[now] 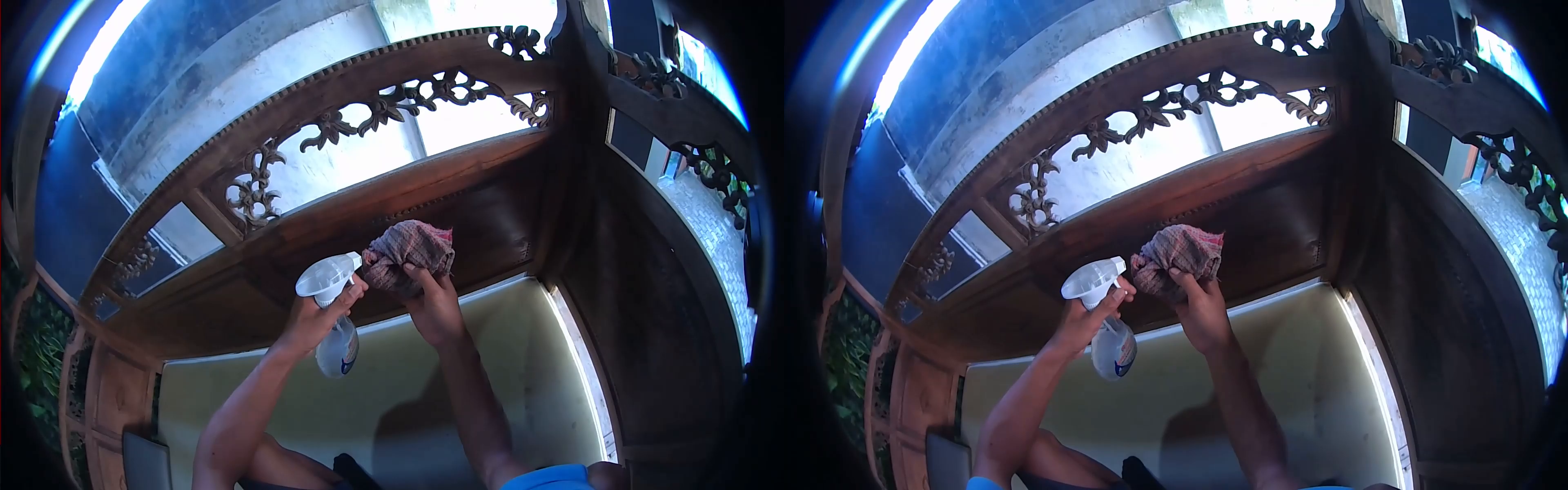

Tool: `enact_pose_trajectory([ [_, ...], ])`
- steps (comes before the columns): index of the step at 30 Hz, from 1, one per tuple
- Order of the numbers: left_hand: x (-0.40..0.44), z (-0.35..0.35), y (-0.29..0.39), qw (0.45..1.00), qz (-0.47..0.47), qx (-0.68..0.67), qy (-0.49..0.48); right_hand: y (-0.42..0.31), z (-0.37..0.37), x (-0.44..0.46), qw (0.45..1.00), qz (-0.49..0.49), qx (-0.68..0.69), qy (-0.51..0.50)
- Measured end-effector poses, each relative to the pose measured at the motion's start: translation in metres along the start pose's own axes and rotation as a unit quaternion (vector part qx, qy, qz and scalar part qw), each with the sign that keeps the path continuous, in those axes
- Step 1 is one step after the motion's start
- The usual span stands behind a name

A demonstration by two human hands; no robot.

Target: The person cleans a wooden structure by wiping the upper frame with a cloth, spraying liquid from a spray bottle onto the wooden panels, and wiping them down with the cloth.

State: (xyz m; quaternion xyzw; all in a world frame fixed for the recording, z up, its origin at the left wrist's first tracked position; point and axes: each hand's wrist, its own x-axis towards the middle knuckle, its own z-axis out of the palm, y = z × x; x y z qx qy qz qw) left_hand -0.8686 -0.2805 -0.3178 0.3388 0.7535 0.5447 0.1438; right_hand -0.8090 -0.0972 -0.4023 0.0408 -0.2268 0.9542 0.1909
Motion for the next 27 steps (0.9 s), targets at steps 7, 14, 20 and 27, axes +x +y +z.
enact_pose_trajectory([
  [7,0.006,-0.013,-0.017,0.999,-0.036,-0.028,-0.017,0.006,-0.004,0.002,1.000,0.020,-0.002,0.020],
  [14,0.003,-0.022,-0.034,0.995,-0.037,-0.030,-0.084,0.008,-0.019,0.001,1.000,0.017,0.002,-0.005],
  [20,0.001,-0.008,-0.017,0.998,-0.002,-0.002,-0.066,0.008,-0.019,0.003,0.998,0.014,0.015,-0.055],
  [27,0.004,-0.003,-0.025,0.997,-0.022,-0.019,-0.072,0.006,-0.021,0.001,0.998,0.028,0.024,-0.042],
])
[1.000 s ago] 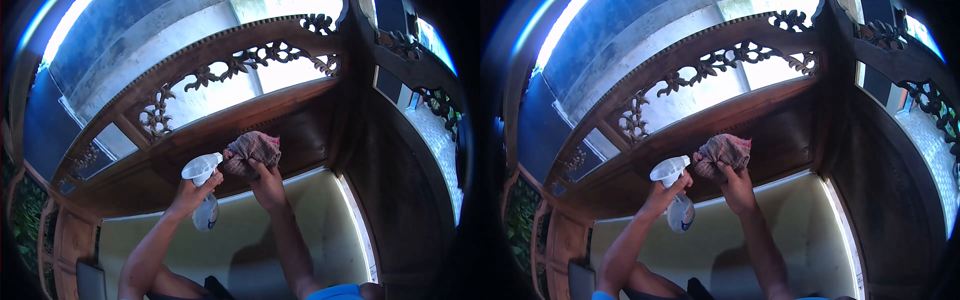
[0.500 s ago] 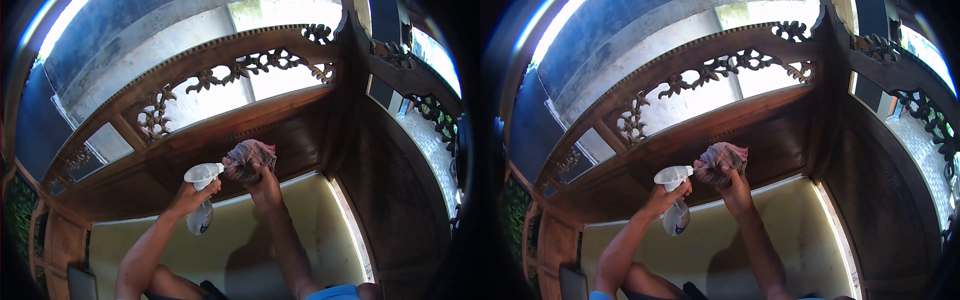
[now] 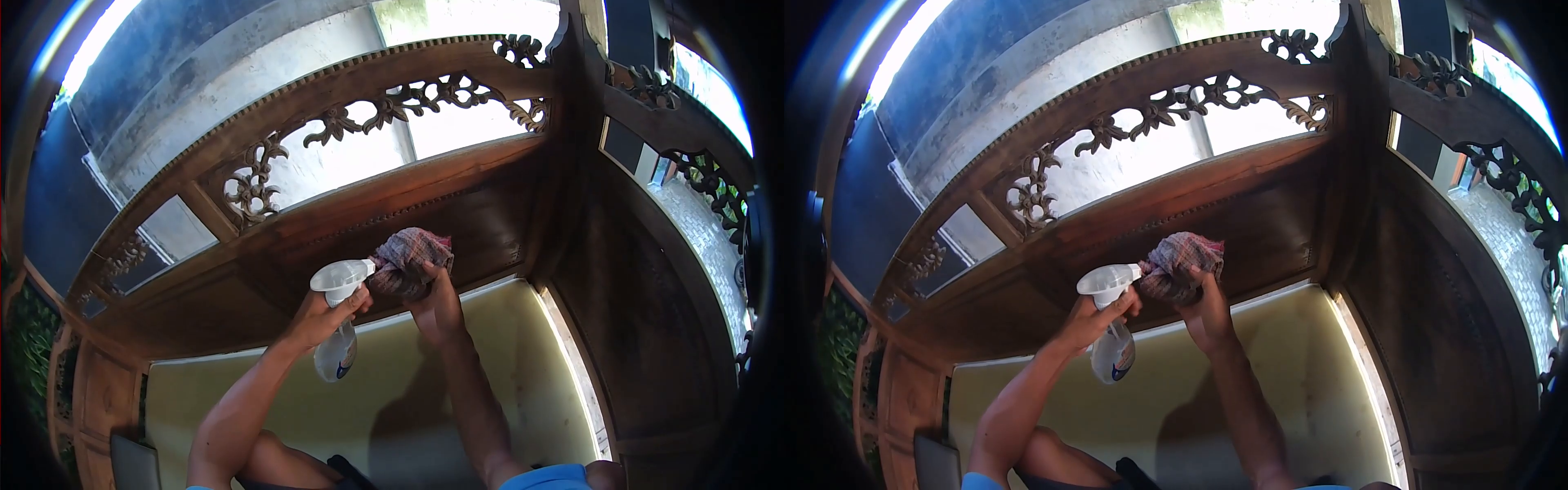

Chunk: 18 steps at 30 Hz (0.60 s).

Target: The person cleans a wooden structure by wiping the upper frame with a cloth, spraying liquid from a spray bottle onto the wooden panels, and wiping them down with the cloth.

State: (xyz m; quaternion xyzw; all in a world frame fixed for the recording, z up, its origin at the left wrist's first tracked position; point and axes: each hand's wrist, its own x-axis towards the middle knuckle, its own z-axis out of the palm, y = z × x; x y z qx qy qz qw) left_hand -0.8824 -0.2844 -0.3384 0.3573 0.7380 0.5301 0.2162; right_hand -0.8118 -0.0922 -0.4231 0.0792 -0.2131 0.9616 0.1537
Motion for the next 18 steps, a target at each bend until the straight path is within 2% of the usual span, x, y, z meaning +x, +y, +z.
enact_pose_trajectory([
  [2,0.000,0.003,-0.004,1.000,-0.009,-0.002,0.001,-0.001,0.000,0.000,1.000,0.006,0.003,-0.007],
  [7,0.004,-0.006,-0.020,1.000,-0.012,-0.010,-0.003,0.007,-0.013,0.003,0.998,0.018,0.004,0.056],
  [13,0.002,0.007,-0.022,0.999,-0.015,-0.026,0.020,0.005,-0.003,0.001,0.999,0.005,-0.013,0.038],
  [15,0.005,0.001,-0.030,0.999,-0.027,-0.014,-0.022,0.007,-0.007,0.002,0.999,0.007,-0.010,0.051],
  [18,0.006,-0.007,-0.027,0.998,-0.062,-0.018,0.010,0.007,-0.007,0.001,0.998,0.010,-0.006,0.067],
])
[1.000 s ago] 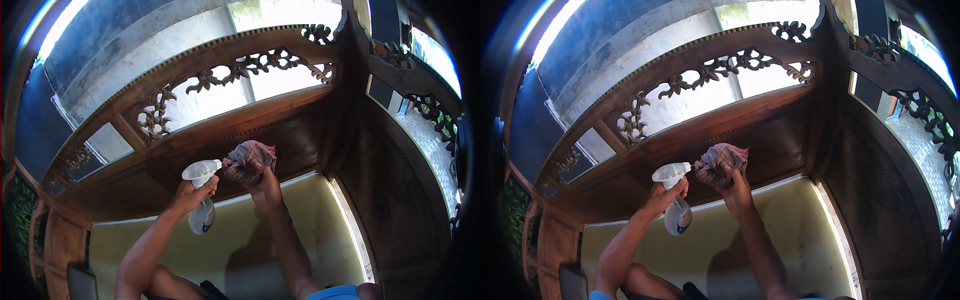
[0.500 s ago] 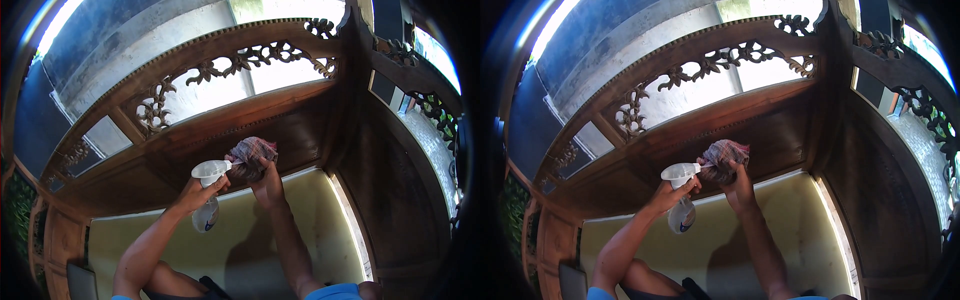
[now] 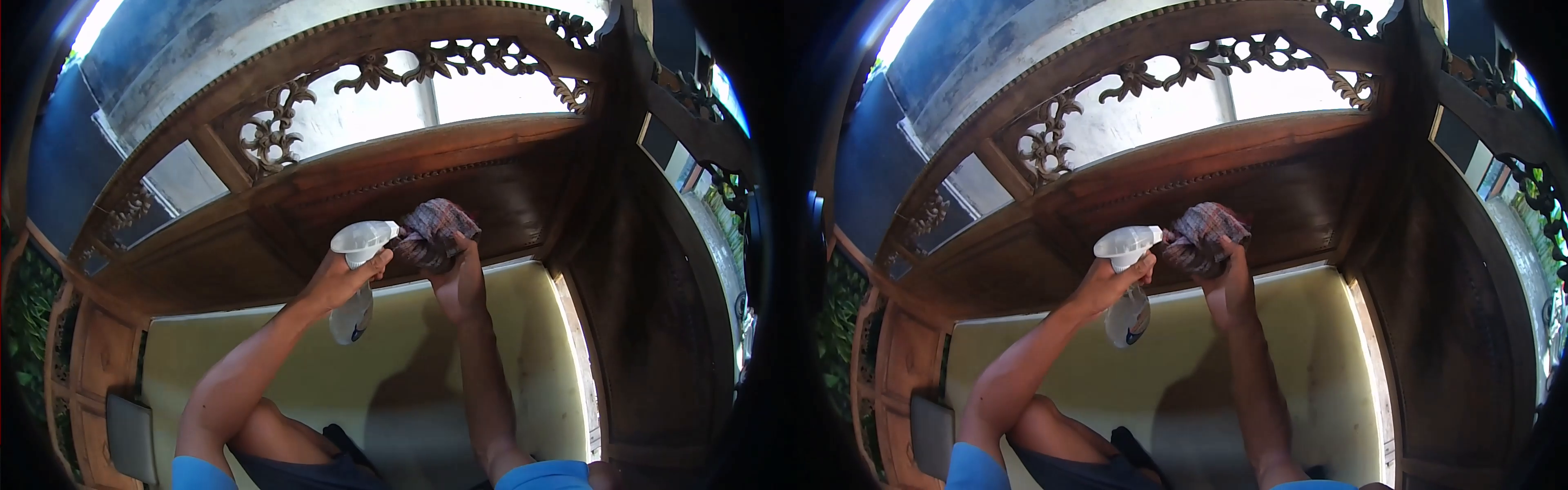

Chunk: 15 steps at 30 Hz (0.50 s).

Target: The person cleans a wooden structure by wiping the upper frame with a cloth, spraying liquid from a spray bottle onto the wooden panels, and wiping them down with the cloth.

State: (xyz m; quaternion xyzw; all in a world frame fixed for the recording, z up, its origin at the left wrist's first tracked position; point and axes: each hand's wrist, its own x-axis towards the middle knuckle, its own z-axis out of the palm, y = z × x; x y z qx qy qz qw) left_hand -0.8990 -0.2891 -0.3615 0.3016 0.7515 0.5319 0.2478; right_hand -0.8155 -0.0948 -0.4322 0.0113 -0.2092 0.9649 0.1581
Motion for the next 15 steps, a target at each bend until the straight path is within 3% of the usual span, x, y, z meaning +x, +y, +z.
enact_pose_trajectory([
  [3,-0.005,-0.021,0.009,0.998,0.064,0.027,-0.011,-0.001,-0.010,0.001,1.000,0.002,0.004,-0.030],
  [5,-0.010,-0.050,-0.024,0.989,0.126,0.081,0.003,-0.004,-0.015,0.001,0.998,-0.013,0.009,-0.067],
  [6,-0.018,-0.063,-0.046,0.992,0.116,0.039,0.019,-0.005,-0.016,-0.003,1.000,-0.018,0.008,-0.022],
  [7,-0.038,-0.066,-0.058,0.996,0.037,-0.038,0.072,-0.006,-0.019,-0.008,0.999,-0.019,0.008,0.024],
  [9,-0.072,-0.088,-0.119,0.986,-0.003,0.061,0.152,-0.007,-0.030,-0.012,1.000,-0.013,0.001,0.022],
  [11,-0.106,-0.108,-0.200,0.973,-0.085,0.029,0.212,-0.004,-0.044,-0.009,0.998,-0.017,0.002,0.057],
  [13,-0.140,-0.103,-0.235,0.965,-0.074,0.012,0.250,-0.005,-0.053,-0.008,0.999,-0.026,-0.005,0.041],
  [15,-0.172,-0.104,-0.276,0.958,-0.075,0.009,0.277,-0.006,-0.058,-0.006,0.994,-0.014,-0.023,0.105],
])
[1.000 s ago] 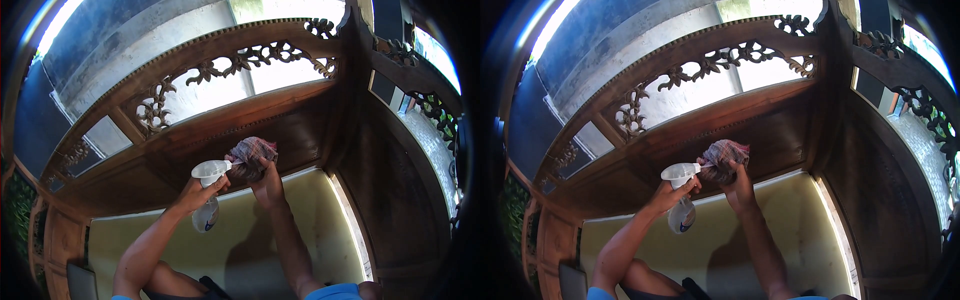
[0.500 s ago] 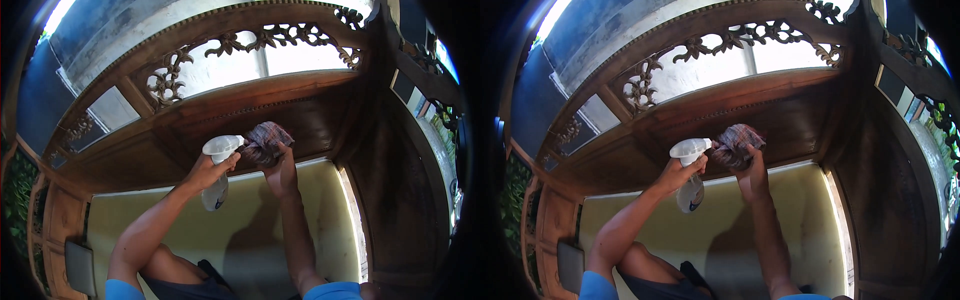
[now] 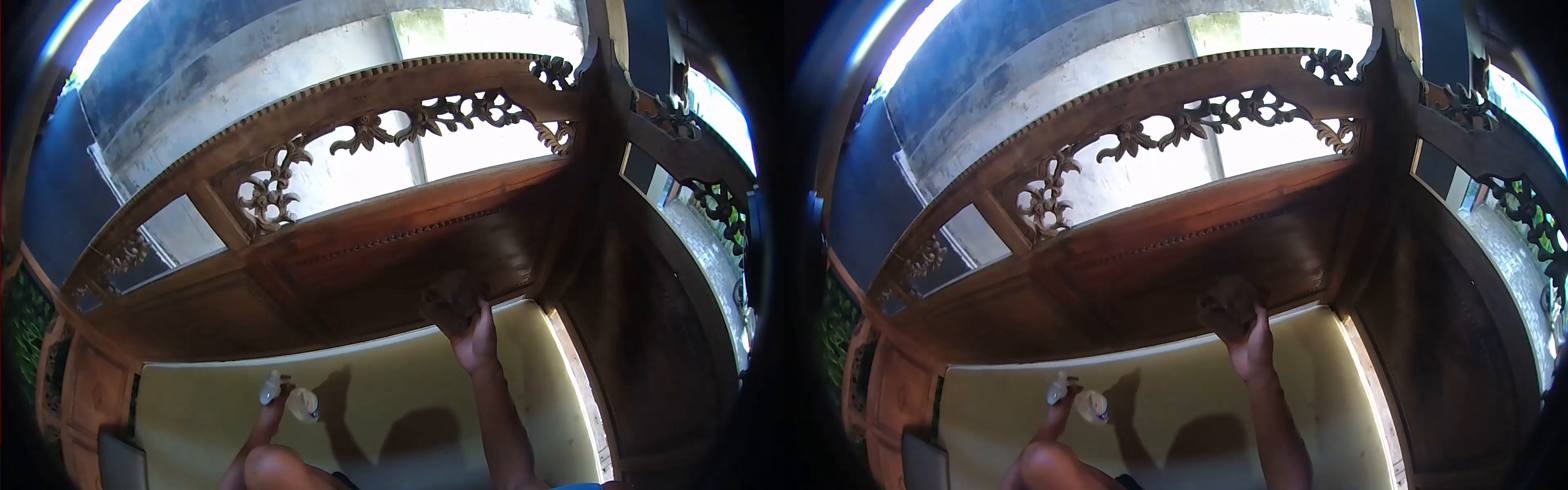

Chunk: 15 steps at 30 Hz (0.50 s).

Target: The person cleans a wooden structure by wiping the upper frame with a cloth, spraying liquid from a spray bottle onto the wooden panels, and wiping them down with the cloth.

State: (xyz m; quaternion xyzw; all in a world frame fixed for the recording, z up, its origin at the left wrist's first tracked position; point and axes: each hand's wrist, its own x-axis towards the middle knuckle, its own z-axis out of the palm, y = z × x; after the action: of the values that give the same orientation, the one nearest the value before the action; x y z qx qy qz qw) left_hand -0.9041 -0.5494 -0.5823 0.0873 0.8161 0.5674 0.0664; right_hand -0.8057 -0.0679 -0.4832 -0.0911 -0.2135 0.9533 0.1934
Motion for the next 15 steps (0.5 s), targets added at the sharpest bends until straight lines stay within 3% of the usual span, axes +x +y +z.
enact_pose_trajectory([
  [4,-0.023,-0.008,-0.048,0.999,0.032,-0.004,0.036,0.002,-0.009,0.007,1.000,-0.010,-0.009,0.009],
  [9,-0.010,-0.018,-0.037,0.996,0.083,-0.002,0.045,-0.019,-0.004,0.027,0.998,-0.047,0.029,-0.001],
  [11,-0.004,-0.029,-0.018,0.996,0.074,0.041,0.012,-0.049,0.045,0.017,0.992,-0.122,0.038,0.020],
  [13,0.005,-0.036,0.003,0.995,0.063,0.081,-0.021,-0.073,0.075,0.024,0.963,-0.251,0.033,-0.091],
  [14,-0.016,-0.074,-0.030,0.993,0.059,0.100,-0.036,-0.088,0.094,0.027,0.962,-0.256,0.036,-0.090],
  [15,-0.022,-0.089,-0.039,0.990,0.053,0.119,-0.050,-0.101,0.115,0.029,0.937,-0.331,-0.022,-0.113],
])
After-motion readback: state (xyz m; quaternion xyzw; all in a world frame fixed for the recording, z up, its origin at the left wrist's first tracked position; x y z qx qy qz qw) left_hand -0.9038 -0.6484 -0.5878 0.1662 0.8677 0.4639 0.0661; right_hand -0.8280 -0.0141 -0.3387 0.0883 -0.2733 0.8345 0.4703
